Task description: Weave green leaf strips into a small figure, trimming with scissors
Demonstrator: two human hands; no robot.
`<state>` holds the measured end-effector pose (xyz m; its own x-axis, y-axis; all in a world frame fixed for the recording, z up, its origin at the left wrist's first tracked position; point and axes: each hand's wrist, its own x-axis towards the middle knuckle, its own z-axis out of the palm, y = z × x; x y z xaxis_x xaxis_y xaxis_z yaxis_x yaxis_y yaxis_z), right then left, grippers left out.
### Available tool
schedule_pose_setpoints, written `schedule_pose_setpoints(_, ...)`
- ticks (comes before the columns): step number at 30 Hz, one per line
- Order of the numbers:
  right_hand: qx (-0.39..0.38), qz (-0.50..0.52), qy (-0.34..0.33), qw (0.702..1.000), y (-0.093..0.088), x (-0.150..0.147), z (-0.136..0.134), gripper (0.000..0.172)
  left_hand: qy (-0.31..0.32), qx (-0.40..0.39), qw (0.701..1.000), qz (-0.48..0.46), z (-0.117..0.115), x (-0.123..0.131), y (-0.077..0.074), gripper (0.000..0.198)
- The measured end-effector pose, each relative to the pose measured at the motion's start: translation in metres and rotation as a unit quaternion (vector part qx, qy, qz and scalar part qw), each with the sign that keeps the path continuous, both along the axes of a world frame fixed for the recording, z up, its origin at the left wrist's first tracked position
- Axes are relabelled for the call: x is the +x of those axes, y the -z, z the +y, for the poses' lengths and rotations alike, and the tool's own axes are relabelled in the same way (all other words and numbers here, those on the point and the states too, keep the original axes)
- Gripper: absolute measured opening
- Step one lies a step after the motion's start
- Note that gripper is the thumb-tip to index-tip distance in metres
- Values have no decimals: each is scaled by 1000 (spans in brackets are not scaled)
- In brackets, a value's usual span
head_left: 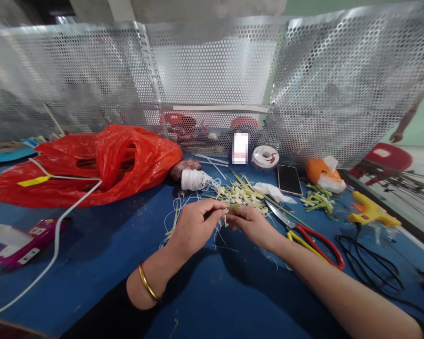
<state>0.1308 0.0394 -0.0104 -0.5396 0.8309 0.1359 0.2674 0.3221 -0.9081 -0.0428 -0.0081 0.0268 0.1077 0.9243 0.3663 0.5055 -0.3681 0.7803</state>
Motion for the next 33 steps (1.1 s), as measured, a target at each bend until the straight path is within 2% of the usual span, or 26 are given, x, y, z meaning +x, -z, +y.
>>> schedule_pose_setpoints(4, 44, -16, 8, 999, -10, -3, -11, 19, -36, 7, 999, -4, 4, -3, 2, 16)
schedule_pose_setpoints(8, 202, -13, 38, 978, -21, -5, -28, 20, -68, -22, 997, -31, 7, -5, 2, 18)
schedule_pose_setpoints(11, 287, 27, 46, 956, -27, -5, -39, 16, -54, -52, 997, -28, 6, -2, 1, 20)
schedule_pose_setpoints(13, 308, 53, 44, 949, -30, -5, -42, 14, -23, -70, 997, -23, 5, 0, 1, 20)
schedule_pose_setpoints(16, 255, 108, 19, 961, -32, -7, -43, 15, 16, -98, 994, -34, 3, 4, 3, 21)
schedule_pose_setpoints(19, 106, 190, -22, 976, -31, -11, -40, 20, 28, -139, 987, -70, 3, 6, 3, 16)
schedule_pose_setpoints(22, -3, 246, -8, 969, -30, -14, -38, 22, 32, -174, 978, -110, 3, 7, 3, 14)
schedule_pose_setpoints(24, -13, 235, 13, 972, -30, -15, -39, 24, 30, -183, 976, -116, 3, 8, 2, 15)
schedule_pose_setpoints(25, 7, 211, 19, 977, -29, -15, -40, 24, 29, -183, 976, -112, 3, 8, 2, 16)
schedule_pose_setpoints(27, 98, 144, 20, 984, -28, -15, -43, 23, 33, -173, 980, -97, 2, 9, 3, 16)
schedule_pose_setpoints(30, 244, 68, 1, 967, -25, -15, -49, 21, 42, -151, 985, -79, 2, 9, 7, 17)
schedule_pose_setpoints(33, 294, 36, -15, 955, -22, -16, -53, 20, 39, -143, 987, -65, 2, 8, 12, 17)
